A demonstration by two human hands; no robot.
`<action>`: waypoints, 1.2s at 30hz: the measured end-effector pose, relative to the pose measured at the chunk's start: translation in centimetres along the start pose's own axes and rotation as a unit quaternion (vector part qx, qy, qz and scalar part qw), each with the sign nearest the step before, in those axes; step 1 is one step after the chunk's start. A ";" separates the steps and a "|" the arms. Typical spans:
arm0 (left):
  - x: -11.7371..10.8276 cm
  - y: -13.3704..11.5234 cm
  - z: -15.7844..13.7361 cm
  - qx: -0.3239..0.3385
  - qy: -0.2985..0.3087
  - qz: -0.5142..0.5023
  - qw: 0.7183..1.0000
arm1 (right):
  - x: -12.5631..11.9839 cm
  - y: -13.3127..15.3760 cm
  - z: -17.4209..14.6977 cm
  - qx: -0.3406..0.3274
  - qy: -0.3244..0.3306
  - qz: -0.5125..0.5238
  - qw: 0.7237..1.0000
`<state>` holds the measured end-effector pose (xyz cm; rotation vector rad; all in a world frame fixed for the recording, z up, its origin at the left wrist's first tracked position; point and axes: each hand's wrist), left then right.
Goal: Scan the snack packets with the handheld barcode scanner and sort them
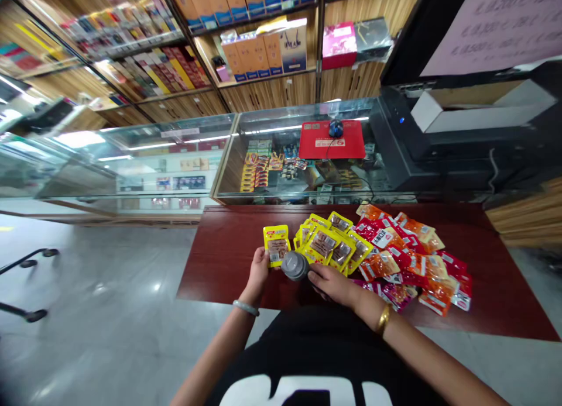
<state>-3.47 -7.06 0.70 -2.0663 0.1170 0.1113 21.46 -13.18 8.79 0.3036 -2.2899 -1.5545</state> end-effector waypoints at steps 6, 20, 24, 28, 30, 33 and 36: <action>0.6 -0.4 -0.4 -0.005 0.022 0.002 1.000 | -0.1 -0.1 -1.2 0.072 -0.037 0.107 0.991; -3.7 -2.7 3.5 0.063 -0.273 0.326 0.903 | -0.8 -0.7 -3.3 0.086 -0.092 0.165 0.978; 0.7 -3.0 2.5 0.148 -0.154 0.428 0.878 | -1.3 -0.6 -4.0 0.086 -0.099 0.153 0.979; 8.1 -3.4 1.4 0.183 -0.004 0.468 0.865 | -1.6 -0.3 -4.5 0.083 -0.115 0.157 0.977; 10.1 -3.4 1.3 0.153 0.024 0.489 0.859 | -1.6 -0.2 -4.7 0.080 -0.120 0.163 0.976; 10.4 -3.0 1.7 0.109 0.063 0.471 0.873 | -1.7 -0.1 -4.9 0.074 -0.123 0.174 0.974; 9.2 -2.3 2.1 0.096 0.104 0.430 0.892 | -1.8 -0.2 -5.0 0.072 -0.129 0.180 0.973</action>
Point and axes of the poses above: each hand's wrist, its own z-axis towards the middle knuckle, its own x-axis out of the palm, y = z × x, and after that the axes turned 13 degrees about z, right-handed
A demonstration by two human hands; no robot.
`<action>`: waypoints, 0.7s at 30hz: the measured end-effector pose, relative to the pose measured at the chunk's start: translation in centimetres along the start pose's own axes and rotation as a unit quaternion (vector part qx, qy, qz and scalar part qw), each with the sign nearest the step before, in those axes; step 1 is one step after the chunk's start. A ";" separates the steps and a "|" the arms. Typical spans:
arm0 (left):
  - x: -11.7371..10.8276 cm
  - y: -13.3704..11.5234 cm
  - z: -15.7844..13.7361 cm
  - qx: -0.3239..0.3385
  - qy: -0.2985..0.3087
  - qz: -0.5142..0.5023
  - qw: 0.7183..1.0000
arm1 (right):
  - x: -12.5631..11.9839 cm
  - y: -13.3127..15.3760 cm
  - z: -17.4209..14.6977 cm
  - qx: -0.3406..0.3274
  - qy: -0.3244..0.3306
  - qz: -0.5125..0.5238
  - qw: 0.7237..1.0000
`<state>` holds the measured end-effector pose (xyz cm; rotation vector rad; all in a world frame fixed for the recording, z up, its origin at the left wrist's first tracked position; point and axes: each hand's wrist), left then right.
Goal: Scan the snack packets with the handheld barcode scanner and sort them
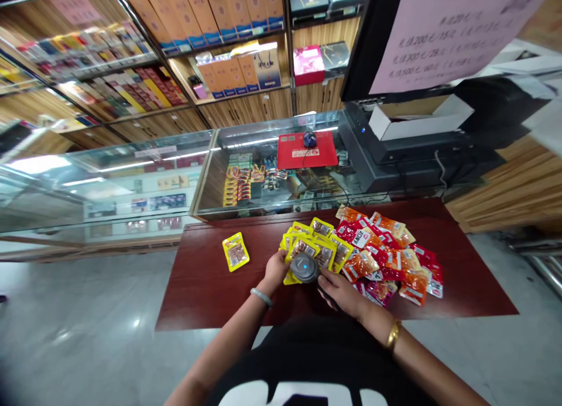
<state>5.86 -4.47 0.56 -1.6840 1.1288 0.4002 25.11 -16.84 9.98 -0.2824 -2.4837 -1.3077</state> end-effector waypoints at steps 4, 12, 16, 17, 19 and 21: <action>-0.7 1.0 -1.1 0.006 -0.005 -0.002 1.000 | -0.4 -0.2 0.1 0.001 -0.001 -0.004 1.000; -2.7 3.7 -3.2 -0.014 -0.082 -0.059 0.995 | -0.4 -0.2 0.6 -0.009 -0.007 -0.024 1.000; -3.2 5.7 -4.2 -0.073 -0.119 -0.167 0.976 | 0.3 0.2 1.0 0.005 0.007 -0.009 1.000; -3.2 6.0 -4.5 -0.084 -0.128 -0.183 0.971 | 0.5 0.2 1.2 0.009 0.009 -0.007 1.000; -3.3 6.2 -5.1 -0.103 -0.141 -0.202 0.964 | 0.9 0.2 1.5 0.013 0.011 -0.001 1.000; -3.4 6.3 -5.6 -0.117 -0.146 -0.217 0.958 | 1.3 0.1 1.9 0.008 0.016 0.002 1.000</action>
Point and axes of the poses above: each hand's wrist, its own z-axis towards the middle knuckle, its own x-axis out of the palm, y = z × x, and after that the axes turned 13 degrees about z, right-handed
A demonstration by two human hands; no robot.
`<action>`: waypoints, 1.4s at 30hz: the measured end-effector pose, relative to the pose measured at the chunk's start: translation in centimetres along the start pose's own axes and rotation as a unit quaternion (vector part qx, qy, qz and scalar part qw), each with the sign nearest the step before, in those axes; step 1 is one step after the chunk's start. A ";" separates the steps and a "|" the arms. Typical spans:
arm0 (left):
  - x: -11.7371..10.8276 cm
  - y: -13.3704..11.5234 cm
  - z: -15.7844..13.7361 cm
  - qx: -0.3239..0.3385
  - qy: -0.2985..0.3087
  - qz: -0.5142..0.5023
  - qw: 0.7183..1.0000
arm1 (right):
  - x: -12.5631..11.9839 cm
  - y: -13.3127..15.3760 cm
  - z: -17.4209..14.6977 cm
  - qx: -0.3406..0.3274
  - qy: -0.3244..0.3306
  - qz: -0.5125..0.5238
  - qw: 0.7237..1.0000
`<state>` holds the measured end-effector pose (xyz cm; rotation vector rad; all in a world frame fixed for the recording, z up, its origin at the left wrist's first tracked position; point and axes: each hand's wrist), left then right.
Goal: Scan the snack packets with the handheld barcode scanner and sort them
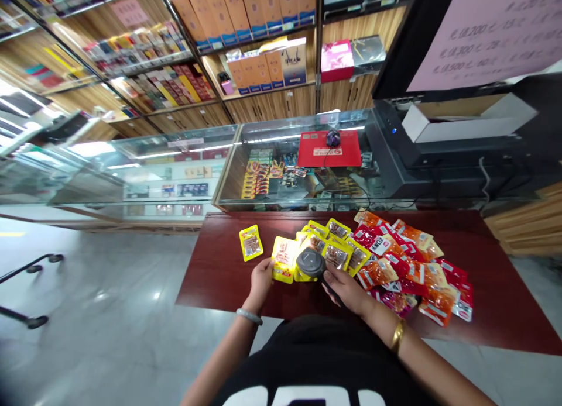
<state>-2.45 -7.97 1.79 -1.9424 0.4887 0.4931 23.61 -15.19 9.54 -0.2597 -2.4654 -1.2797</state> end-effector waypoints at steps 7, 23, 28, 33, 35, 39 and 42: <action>-4.1 2.4 1.0 -0.035 -0.078 -0.012 0.996 | 0.5 -0.3 0.3 -0.003 0.016 -0.015 1.000; 7.2 -5.0 2.9 0.137 0.039 0.243 0.959 | -1.3 -1.1 -0.7 -0.011 -0.010 -0.017 1.000; 6.7 -3.2 3.4 0.078 0.083 0.042 0.993 | -1.4 -0.6 -0.8 -0.011 -0.014 -0.013 1.000; 4.2 -0.6 2.4 0.044 0.072 -0.158 0.984 | -1.0 -0.1 -0.3 -0.012 -0.023 0.000 1.000; 3.2 -0.1 1.7 0.024 0.064 -0.191 0.979 | -0.8 0.1 0.0 -0.019 -0.018 -0.002 1.000; 2.0 0.2 0.6 -0.001 0.041 -0.212 0.976 | -0.5 -0.2 0.8 -0.033 -0.002 -0.008 0.999; 1.6 0.6 0.1 -0.007 0.027 -0.216 0.976 | -0.4 -0.5 1.2 -0.034 0.004 -0.003 0.999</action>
Point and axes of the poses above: each hand's wrist, its own z-axis towards the middle knuckle, its own x-axis out of the palm, y = z × x, and after that the axes turned 13 degrees about z, right-handed
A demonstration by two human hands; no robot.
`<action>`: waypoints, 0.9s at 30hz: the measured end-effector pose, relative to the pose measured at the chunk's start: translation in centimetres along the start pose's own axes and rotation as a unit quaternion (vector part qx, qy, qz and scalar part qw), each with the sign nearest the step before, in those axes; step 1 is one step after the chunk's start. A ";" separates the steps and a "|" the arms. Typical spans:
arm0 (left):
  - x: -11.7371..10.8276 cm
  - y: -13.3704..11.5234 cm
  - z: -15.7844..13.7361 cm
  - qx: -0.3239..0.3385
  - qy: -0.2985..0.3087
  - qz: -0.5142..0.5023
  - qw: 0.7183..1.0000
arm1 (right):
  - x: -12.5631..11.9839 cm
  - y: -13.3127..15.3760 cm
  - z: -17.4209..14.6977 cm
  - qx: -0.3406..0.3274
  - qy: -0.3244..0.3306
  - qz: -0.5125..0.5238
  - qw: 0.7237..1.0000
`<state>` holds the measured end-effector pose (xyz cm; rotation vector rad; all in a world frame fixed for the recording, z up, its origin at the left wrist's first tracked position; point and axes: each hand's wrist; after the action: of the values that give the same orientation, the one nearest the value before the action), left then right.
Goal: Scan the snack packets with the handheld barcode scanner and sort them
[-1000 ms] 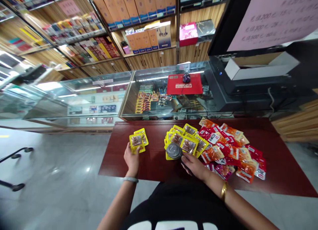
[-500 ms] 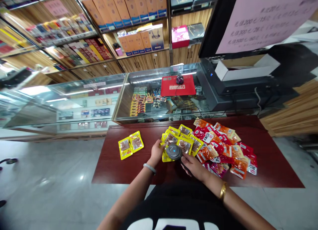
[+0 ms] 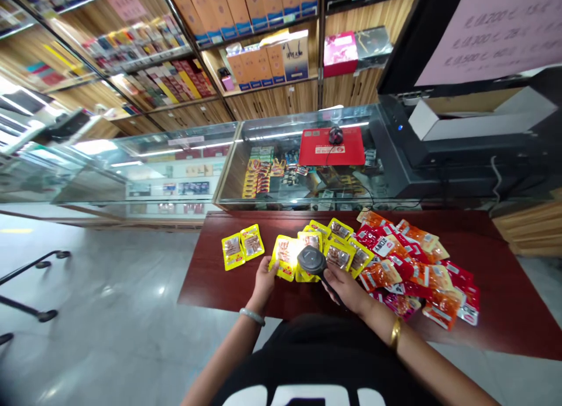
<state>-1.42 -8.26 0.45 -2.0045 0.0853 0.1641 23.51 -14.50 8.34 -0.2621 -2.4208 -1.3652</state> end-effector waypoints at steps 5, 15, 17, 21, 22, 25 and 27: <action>-3.2 0.9 0.4 0.007 -0.066 0.015 0.998 | 0.5 0.0 0.1 0.024 0.008 -0.010 1.000; -5.1 1.8 2.7 -0.090 -0.360 0.301 0.878 | -1.0 -1.0 -0.3 0.023 0.007 -0.016 1.000; -1.6 1.4 2.9 -0.015 -0.217 0.329 0.919 | -1.3 -1.2 -0.4 0.020 0.005 -0.021 1.000; 5.5 0.3 3.3 0.049 -0.013 0.359 0.932 | -1.3 -0.9 -0.5 0.015 0.001 -0.029 0.999; 6.7 0.0 3.5 0.054 -0.010 0.377 0.925 | -1.3 -0.8 -0.6 0.013 0.000 -0.032 0.999; 8.5 -0.5 4.0 0.068 -0.019 0.379 0.923 | -1.2 -0.3 -0.8 0.007 -0.011 -0.040 0.999; 8.5 -0.4 4.2 0.067 -0.001 0.310 0.948 | -1.2 0.0 -0.9 0.004 -0.023 -0.042 0.999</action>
<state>6.70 -4.19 -2.22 -1.7831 0.7111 0.5450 24.83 -15.28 8.31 -0.1943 -2.5008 -1.3995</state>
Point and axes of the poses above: each hand's wrist, its own z-axis towards the middle knuckle, its own x-axis out of the palm, y = z × x, and after that the axes turned 13 degrees about z, right-handed
